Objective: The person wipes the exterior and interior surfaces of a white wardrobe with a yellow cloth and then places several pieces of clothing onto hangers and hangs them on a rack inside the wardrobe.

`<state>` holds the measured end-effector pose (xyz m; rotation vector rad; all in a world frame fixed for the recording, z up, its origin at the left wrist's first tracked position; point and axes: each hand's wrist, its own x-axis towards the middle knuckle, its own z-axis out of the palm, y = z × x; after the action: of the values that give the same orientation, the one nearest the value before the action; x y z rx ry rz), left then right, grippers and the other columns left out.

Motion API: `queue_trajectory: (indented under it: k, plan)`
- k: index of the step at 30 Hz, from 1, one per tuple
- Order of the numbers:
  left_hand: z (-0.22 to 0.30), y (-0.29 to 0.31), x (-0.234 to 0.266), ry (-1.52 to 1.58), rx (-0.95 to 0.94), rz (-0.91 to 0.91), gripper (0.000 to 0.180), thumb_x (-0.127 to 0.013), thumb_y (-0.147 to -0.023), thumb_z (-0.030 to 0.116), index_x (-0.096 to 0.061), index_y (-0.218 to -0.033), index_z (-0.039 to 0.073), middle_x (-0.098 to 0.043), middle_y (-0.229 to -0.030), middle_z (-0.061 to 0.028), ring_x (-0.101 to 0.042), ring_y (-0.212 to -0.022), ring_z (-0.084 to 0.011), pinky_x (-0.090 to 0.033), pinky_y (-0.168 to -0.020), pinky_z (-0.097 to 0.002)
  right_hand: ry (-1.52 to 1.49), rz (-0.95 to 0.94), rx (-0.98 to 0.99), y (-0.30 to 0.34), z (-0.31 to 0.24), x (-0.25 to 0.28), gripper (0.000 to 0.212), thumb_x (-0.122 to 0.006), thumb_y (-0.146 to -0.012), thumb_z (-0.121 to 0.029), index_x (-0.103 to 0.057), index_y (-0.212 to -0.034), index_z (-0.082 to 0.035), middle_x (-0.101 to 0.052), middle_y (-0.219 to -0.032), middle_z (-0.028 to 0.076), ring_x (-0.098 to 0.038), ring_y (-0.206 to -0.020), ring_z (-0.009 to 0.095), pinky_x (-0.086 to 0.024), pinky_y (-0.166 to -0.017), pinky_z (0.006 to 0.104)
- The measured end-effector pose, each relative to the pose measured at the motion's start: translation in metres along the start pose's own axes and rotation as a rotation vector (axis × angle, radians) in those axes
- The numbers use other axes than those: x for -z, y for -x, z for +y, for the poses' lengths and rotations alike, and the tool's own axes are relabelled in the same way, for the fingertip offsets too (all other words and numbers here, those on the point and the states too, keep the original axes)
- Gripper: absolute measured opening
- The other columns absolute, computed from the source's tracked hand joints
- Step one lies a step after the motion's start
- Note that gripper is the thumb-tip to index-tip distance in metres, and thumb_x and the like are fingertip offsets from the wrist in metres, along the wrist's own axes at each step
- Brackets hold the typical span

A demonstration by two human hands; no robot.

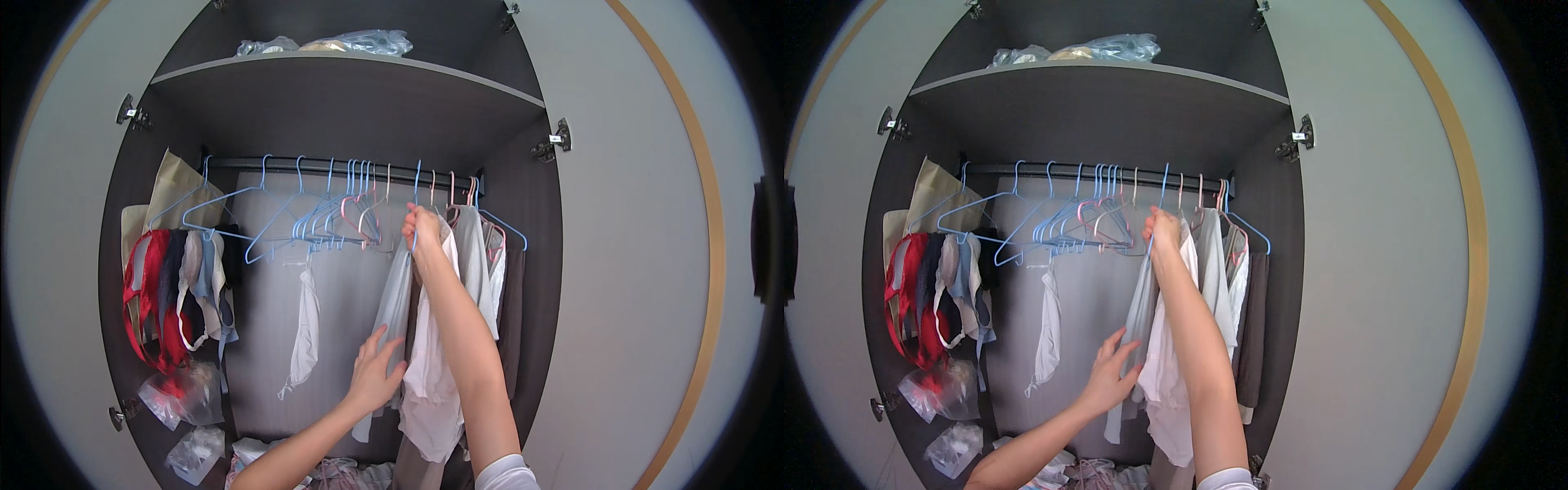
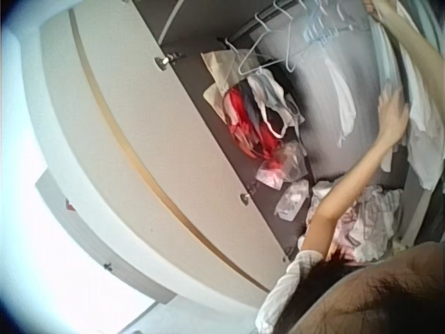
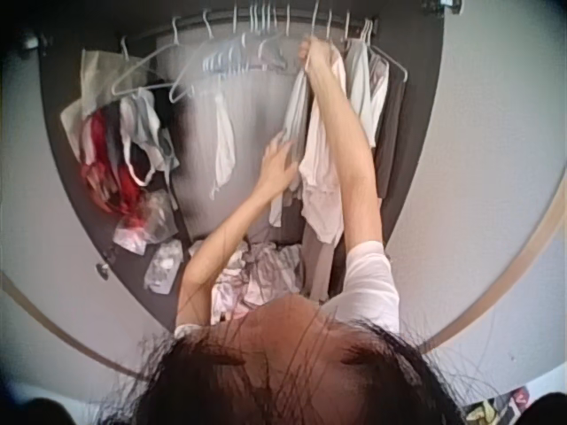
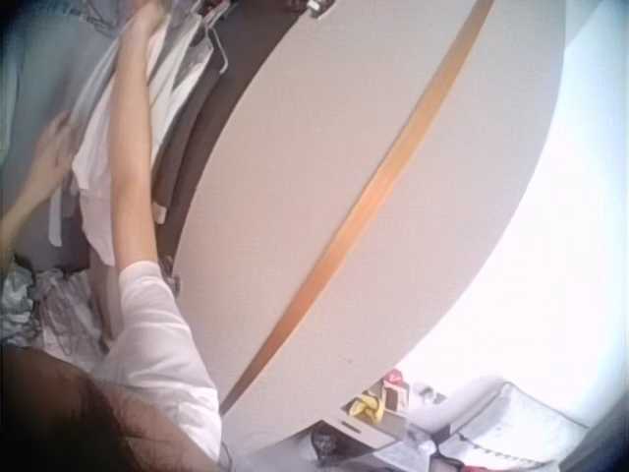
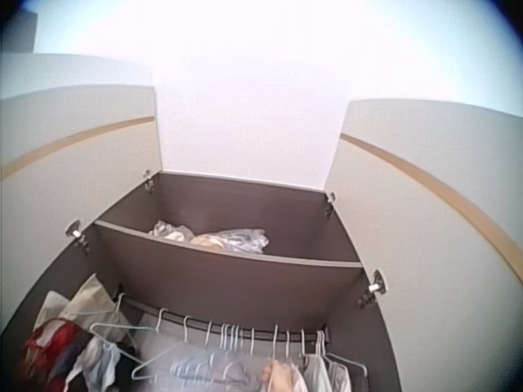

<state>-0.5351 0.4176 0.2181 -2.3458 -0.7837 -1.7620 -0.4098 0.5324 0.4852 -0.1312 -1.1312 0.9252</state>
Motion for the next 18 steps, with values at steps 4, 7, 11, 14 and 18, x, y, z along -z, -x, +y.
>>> queue_trajectory:
  k: [4,7,11,14,18]
  plan:
    - [-0.012,0.008,-0.009,0.046,0.008,-0.024,0.045,-0.061,-0.084,0.021,-0.054,-0.127,0.009,-0.032,-0.145,-0.0200,-0.037,-0.128,-0.0415,-0.033,-0.105,-0.0481,0.177,0.078,0.014,0.016,0.013,-0.001,0.022,-0.046,-0.093,-0.011,-0.052,-0.112,0.000,-0.043,-0.058,0.000,-0.034,-0.042,0.008,-0.030,-0.037,0.0239]
    - [-0.010,0.013,-0.012,0.081,0.012,-0.047,0.044,-0.061,-0.084,0.022,-0.054,-0.126,0.009,-0.033,-0.145,-0.0202,-0.036,-0.129,-0.0413,-0.032,-0.105,-0.0480,0.540,0.161,0.104,0.014,0.014,0.005,0.019,-0.050,-0.090,-0.010,-0.063,-0.100,-0.001,-0.054,-0.062,0.006,-0.044,-0.044,0.016,-0.038,-0.041,0.0307]
    - [-0.001,0.017,-0.004,0.118,0.008,-0.043,0.043,-0.061,-0.084,0.021,-0.055,-0.125,0.008,-0.033,-0.144,-0.0207,-0.036,-0.129,-0.0412,-0.033,-0.105,-0.0472,1.609,0.272,0.550,0.022,-0.003,-0.001,0.020,-0.054,-0.088,-0.014,-0.071,-0.086,-0.003,-0.061,-0.069,0.012,-0.051,-0.050,0.026,-0.044,-0.051,0.0404]
    - [0.005,0.022,0.007,0.108,0.002,-0.035,0.042,-0.061,-0.084,0.020,-0.055,-0.124,0.007,-0.034,-0.144,-0.0208,-0.037,-0.128,-0.0411,-0.033,-0.105,-0.0466,1.900,0.165,0.953,0.046,-0.015,-0.049,0.027,-0.054,-0.085,-0.020,-0.072,-0.087,-0.001,-0.067,-0.103,0.021,-0.065,-0.093,0.039,-0.049,-0.082,0.0463]
    - [0.015,0.027,0.023,0.090,-0.007,-0.007,0.040,-0.061,-0.084,0.018,-0.055,-0.122,0.006,-0.035,-0.143,-0.0208,-0.039,-0.127,-0.0408,-0.034,-0.105,-0.0461,1.698,0.033,0.258,0.059,-0.012,-0.098,0.038,-0.054,-0.087,-0.032,-0.068,-0.104,-0.001,-0.065,-0.109,0.023,-0.060,-0.109,0.037,-0.049,-0.091,0.0417]
